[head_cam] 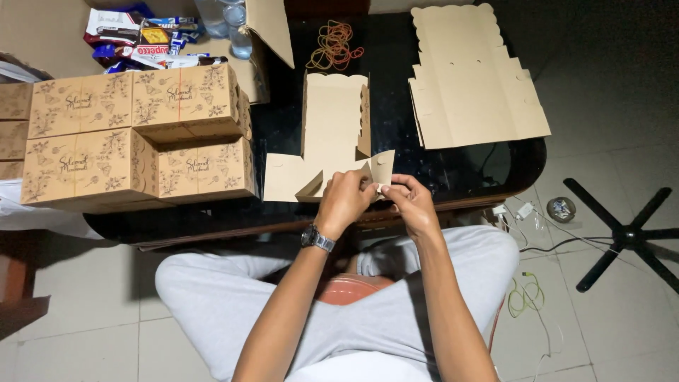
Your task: Folding a cardboard box and filling it with various snack items and a small container.
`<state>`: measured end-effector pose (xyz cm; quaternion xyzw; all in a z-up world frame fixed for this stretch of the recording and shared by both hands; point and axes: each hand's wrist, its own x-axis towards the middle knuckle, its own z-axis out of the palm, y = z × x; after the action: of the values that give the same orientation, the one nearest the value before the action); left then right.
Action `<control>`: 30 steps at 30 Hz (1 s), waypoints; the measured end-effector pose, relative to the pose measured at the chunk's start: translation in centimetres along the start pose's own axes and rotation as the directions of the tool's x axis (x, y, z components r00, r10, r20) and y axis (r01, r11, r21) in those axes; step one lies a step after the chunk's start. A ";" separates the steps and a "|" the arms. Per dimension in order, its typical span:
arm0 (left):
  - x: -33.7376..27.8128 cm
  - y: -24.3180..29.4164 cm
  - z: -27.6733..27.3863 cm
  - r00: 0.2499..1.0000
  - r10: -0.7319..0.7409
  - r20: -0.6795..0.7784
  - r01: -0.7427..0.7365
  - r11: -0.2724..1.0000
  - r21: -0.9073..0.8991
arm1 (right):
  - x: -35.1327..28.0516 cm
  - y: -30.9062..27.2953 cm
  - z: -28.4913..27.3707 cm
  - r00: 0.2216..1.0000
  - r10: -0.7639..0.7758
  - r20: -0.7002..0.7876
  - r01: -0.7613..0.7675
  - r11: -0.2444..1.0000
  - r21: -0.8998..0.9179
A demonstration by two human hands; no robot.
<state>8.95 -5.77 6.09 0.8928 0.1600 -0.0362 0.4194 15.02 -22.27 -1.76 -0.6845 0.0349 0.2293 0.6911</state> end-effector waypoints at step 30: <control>0.9 -0.7 -1.6 0.967 -0.173 0.185 0.242 0.849 -0.470 | -0.3 -1.1 2.2 0.989 0.150 -0.008 -0.148 0.981 0.127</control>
<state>9.46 -3.94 6.46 0.7305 0.2306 -0.1003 0.6349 14.61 -20.18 -0.50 -0.6370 0.1066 0.2718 0.7135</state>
